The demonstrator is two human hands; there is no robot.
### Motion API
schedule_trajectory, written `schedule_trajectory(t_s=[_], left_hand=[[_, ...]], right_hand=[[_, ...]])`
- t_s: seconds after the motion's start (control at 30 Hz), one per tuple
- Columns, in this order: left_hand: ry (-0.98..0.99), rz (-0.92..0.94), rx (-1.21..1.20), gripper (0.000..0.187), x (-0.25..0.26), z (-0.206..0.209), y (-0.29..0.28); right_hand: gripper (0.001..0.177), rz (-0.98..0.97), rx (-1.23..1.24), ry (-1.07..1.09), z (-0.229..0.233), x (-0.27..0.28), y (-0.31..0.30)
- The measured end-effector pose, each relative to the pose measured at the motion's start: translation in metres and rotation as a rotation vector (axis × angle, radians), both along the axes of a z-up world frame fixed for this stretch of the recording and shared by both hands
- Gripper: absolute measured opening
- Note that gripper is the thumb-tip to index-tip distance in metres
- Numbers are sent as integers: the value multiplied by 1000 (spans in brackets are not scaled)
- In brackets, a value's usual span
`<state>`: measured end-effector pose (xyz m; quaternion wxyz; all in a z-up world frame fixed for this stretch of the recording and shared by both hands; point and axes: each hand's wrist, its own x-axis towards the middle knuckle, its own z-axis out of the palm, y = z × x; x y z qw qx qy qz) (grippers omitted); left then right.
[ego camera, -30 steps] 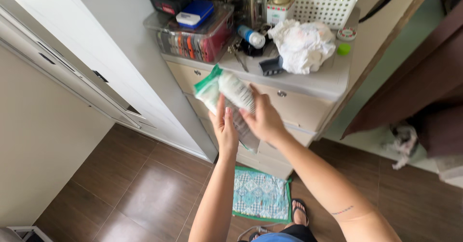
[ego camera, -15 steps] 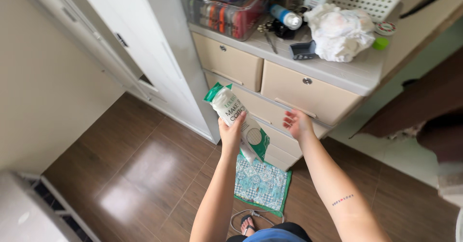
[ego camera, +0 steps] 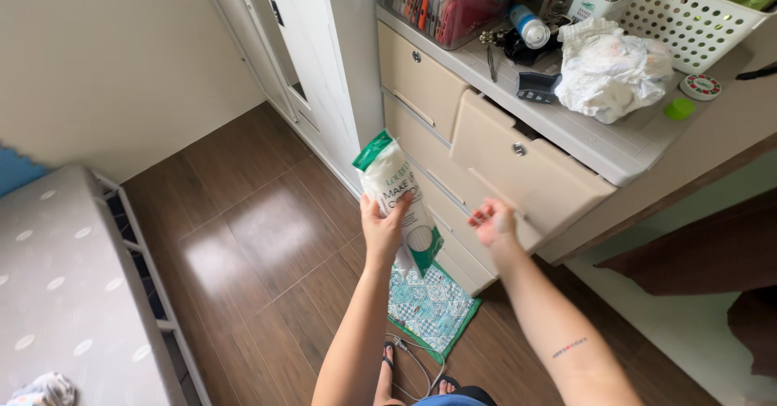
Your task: The person places a folded stack of clothes into a closet, organizes small electronics and cables on a desk, and puts away baby supplies into a drawer.
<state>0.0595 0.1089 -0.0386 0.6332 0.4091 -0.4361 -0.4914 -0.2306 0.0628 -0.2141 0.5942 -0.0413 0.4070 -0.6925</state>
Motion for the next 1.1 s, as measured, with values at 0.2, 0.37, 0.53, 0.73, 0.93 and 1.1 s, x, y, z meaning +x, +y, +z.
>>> schedule_trajectory(t_s=[0.2, 0.37, 0.53, 0.73, 0.93, 1.1], left_hand=[[-105, 168, -134, 38, 3, 11, 22], [-116, 221, -163, 36, 7, 42, 37], [-242, 263, -271, 34, 8, 69, 35], [-314, 258, -365, 38, 13, 97, 25], [-260, 273, -438, 36, 35, 114, 16], [-218, 212, -458, 36, 44, 122, 9]], right_hand=[[14, 38, 56, -77, -2, 85, 40], [21, 252, 6, -226, 6, 123, 77], [17, 279, 102, -207, 9, 142, 103], [46, 495, 148, 10, 101, 161, 130], [30, 436, -946, 1351, 242, 143, 138], [55, 323, -226, 2499, 279, 75, 42]])
